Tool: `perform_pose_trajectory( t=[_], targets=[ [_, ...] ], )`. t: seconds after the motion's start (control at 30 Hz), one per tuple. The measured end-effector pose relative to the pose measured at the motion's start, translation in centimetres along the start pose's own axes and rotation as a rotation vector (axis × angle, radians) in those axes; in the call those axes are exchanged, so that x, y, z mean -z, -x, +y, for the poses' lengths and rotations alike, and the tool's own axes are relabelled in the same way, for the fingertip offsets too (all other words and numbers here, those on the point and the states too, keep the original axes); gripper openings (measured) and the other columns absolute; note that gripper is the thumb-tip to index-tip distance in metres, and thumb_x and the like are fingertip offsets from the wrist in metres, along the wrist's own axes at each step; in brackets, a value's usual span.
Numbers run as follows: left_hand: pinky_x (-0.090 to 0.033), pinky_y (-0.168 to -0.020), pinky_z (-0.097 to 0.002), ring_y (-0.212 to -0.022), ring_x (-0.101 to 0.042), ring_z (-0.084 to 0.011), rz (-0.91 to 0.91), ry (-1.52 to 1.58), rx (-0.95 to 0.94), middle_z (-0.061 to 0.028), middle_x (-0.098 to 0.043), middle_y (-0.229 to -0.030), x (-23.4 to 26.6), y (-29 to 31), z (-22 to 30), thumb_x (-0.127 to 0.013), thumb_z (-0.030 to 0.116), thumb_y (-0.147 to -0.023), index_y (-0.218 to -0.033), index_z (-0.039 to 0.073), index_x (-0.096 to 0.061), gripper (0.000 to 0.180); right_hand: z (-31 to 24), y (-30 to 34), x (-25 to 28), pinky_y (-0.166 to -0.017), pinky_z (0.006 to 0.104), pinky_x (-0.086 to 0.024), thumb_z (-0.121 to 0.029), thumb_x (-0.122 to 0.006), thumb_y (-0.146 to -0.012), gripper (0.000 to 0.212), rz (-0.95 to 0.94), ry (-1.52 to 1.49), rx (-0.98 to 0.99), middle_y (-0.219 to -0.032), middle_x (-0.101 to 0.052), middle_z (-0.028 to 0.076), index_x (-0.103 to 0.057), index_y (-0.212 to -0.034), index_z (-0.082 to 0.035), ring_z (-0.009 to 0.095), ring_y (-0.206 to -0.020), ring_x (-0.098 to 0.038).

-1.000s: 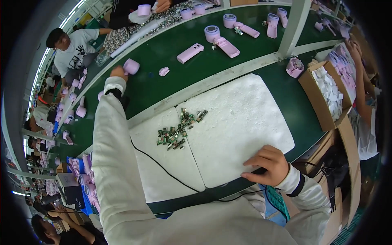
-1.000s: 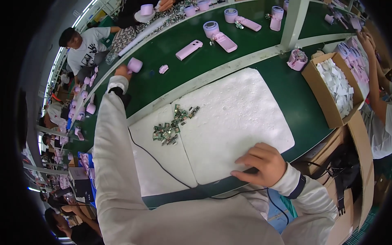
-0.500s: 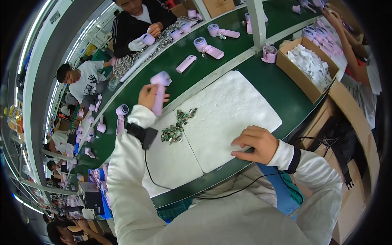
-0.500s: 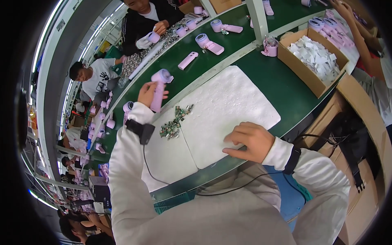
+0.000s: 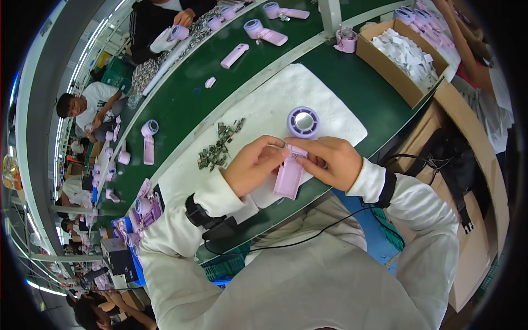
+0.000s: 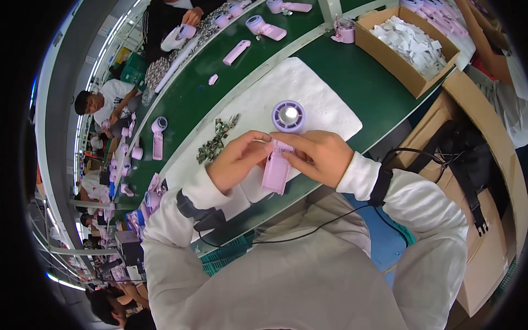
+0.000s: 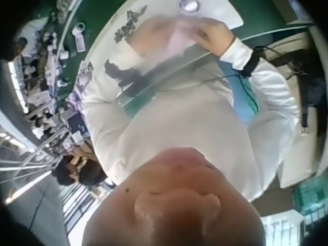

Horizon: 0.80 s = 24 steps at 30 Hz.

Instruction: The person picks up a pink fan housing and a circuit board, then connects the board to the internal wires. They place the board into the housing and press the components together before setting the assembled fan on the table.

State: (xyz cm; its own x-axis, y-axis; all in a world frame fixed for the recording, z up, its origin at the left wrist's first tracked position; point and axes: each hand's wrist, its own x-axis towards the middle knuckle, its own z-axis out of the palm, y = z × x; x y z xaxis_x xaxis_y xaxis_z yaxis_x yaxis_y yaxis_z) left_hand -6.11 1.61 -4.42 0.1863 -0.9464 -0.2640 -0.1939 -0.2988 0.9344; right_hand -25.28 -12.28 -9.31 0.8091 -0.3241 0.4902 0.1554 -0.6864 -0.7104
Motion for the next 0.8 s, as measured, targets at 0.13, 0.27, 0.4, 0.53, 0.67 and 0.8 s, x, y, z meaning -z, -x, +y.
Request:
perform_pose_trajectory(
  t=[0.13,0.27,0.4,0.53,0.67,0.8],
  targets=[
    [-0.052,-0.068,-0.0286,-0.073,-0.065,-0.015,-0.042,-0.499,-0.084,-0.0072,-0.068,-0.088,0.2,1.2,0.8,-0.062,0.026,-0.1,-0.109,0.005,-0.06,0.023,-0.4,-0.4,-0.2,-0.061,0.0375,-0.051,-0.01,-0.069,-0.088,0.043,-0.011,0.034,-0.044,-0.073,-0.064,0.012,-0.066,-0.131,-0.012,0.028,-0.063,-0.063],
    [-0.052,-0.058,-0.0336,-0.061,-0.065,-0.0228,0.096,-1.021,-0.252,-0.0088,-0.065,-0.074,-1.4,1.6,0.6,-0.068,0.025,-0.092,-0.094,0.005,-0.061,0.022,-1.8,-2.1,-0.6,-0.061,0.0384,-0.052,-0.014,-0.07,-0.087,0.034,-0.064,0.174,0.012,-0.071,-0.066,0.012,-0.07,-0.121,-0.012,0.03,-0.063,-0.065],
    [-0.051,-0.052,-0.0381,-0.057,-0.064,-0.0285,0.306,-1.43,-0.4,-0.0094,-0.061,-0.068,-2.5,1.7,0.4,-0.069,0.024,-0.086,-0.085,0.005,-0.061,0.02,-2.1,-2.8,-1.1,-0.06,0.0386,-0.053,-0.018,-0.07,-0.086,0.027,-0.138,0.366,0.057,-0.07,-0.068,0.011,-0.071,-0.113,-0.012,0.031,-0.063,-0.066],
    [-0.051,-0.052,-0.0394,-0.058,-0.065,-0.0294,0.264,-1.421,-0.437,-0.0085,-0.061,-0.068,-1.8,2.0,1.6,-0.068,0.023,-0.085,-0.086,0.006,-0.061,0.019,-2.4,-2.6,-0.9,-0.058,0.0381,-0.052,-0.02,-0.071,-0.085,0.024,-0.179,0.388,0.064,-0.067,-0.067,0.01,-0.072,-0.108,-0.012,0.03,-0.061,-0.066],
    [-0.052,-0.053,-0.0399,-0.059,-0.065,-0.0304,0.186,-1.348,-0.472,-0.0092,-0.062,-0.071,-0.8,2.9,1.6,-0.067,0.021,-0.087,-0.088,0.006,-0.061,0.017,-2.1,-2.9,-1.0,-0.055,0.0368,-0.051,-0.02,-0.074,-0.084,0.026,-0.139,0.234,-0.016,-0.064,-0.064,0.01,-0.072,-0.109,-0.012,0.027,-0.058,-0.065],
    [-0.052,-0.054,-0.0407,-0.06,-0.065,-0.0305,0.19,-1.294,-0.487,-0.0103,-0.063,-0.074,-0.6,3.7,0.8,-0.068,0.02,-0.089,-0.088,0.005,-0.061,0.016,-1.4,-2.1,-1.6,-0.053,0.0349,-0.048,-0.018,-0.075,-0.083,0.031,-0.029,0.158,-0.01,-0.06,-0.059,0.008,-0.072,-0.113,-0.011,0.024,-0.054,-0.061]
  ],
)
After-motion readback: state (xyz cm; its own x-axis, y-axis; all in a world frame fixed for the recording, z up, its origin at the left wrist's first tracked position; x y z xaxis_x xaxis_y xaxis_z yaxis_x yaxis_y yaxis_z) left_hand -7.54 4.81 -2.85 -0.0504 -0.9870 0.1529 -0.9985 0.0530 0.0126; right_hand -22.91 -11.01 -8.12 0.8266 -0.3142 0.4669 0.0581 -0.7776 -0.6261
